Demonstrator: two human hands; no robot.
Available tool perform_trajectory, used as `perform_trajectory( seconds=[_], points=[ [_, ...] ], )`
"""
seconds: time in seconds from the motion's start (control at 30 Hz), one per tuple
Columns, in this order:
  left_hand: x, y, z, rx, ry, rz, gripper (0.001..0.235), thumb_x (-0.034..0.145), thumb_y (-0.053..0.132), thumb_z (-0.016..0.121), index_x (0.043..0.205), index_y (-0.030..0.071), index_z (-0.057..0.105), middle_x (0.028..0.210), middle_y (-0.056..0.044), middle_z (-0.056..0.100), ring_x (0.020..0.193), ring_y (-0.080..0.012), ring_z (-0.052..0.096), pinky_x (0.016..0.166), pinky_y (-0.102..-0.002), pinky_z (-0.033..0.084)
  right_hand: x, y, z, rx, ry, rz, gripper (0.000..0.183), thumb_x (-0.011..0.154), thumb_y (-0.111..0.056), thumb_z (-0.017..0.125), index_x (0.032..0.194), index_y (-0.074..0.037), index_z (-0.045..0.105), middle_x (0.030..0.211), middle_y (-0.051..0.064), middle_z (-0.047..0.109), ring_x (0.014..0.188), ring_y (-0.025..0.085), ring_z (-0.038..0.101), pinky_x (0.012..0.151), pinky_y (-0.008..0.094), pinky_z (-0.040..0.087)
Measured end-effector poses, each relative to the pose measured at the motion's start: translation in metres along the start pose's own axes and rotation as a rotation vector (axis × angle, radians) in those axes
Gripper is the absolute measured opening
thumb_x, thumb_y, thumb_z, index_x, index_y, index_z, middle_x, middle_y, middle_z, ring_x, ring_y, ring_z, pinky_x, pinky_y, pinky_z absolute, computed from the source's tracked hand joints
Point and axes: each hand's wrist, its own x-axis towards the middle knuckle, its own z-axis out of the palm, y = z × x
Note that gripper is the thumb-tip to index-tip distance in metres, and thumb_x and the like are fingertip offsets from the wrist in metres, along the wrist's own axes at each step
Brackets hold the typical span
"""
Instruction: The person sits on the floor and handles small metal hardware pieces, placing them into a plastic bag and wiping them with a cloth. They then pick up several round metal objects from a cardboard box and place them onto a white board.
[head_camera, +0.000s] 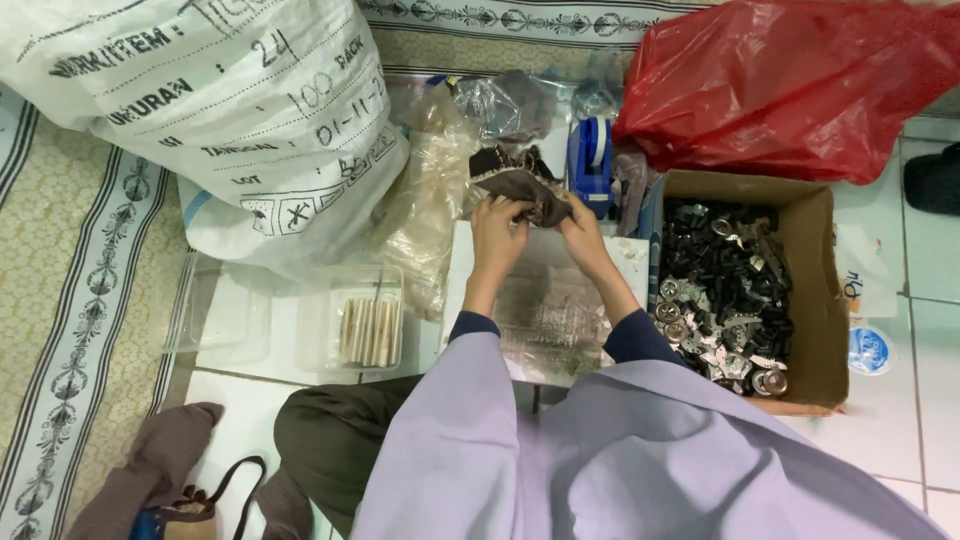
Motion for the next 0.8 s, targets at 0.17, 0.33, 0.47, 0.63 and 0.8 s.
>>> perform_trajectory(
  seconds=[0.17,0.33,0.47,0.63,0.8],
  points=[
    [-0.003,0.019,-0.001,-0.028,-0.244,-0.106,0.043,0.095,0.005,0.056,0.136,0.015,0.065,0.152,-0.022,0.052,0.147,-0.0477,0.035,0.118,-0.07,0.019,-0.004,0.04,-0.023,-0.366,-0.051,0.12,0.057,0.095,0.003,0.048,0.152,0.007,0.042,0.147,0.037,0.046,0.137,0.049,0.046,0.115,0.059,0.037],
    [-0.018,0.042,0.026,-0.139,-0.293,-0.048,0.041,0.099,0.007,0.053,0.14,0.007,0.06,0.145,-0.025,0.056,0.142,-0.0429,0.045,0.118,-0.06,0.03,-0.037,-0.001,-0.058,-0.365,-0.004,0.186,0.059,0.098,-0.003,0.057,0.155,0.002,0.039,0.149,0.038,0.043,0.127,0.049,0.056,0.109,0.056,0.046],
    [-0.029,0.104,0.047,-0.321,-0.353,0.02,0.037,0.099,0.008,0.055,0.135,0.001,0.061,0.135,-0.03,0.06,0.133,-0.046,0.053,0.114,-0.055,0.04,-0.064,-0.008,-0.112,-0.415,-0.027,0.193,0.04,0.1,-0.01,0.063,0.139,-0.003,0.061,0.132,0.026,0.064,0.113,0.04,0.067,0.092,0.048,0.057],
    [-0.054,0.122,0.154,-0.412,-0.457,0.164,0.038,0.099,0.013,0.058,0.137,0.011,0.061,0.132,-0.018,0.066,0.129,-0.0363,0.06,0.11,-0.047,0.048,-0.112,-0.065,-0.17,-0.542,0.01,0.367,0.043,0.102,-0.014,0.061,0.14,0.007,0.058,0.128,0.033,0.064,0.114,0.044,0.066,0.089,0.054,0.057],
    [-0.092,0.164,0.195,-0.254,-0.778,0.09,0.057,0.094,0.001,0.046,0.151,-0.002,0.04,0.147,-0.032,0.048,0.138,-0.0455,0.049,0.116,-0.053,0.042,-0.164,0.081,-0.244,-0.779,0.142,0.535,0.048,0.096,-0.027,0.067,0.139,-0.005,0.064,0.125,0.024,0.07,0.116,0.044,0.066,0.092,0.057,0.055]
  ],
)
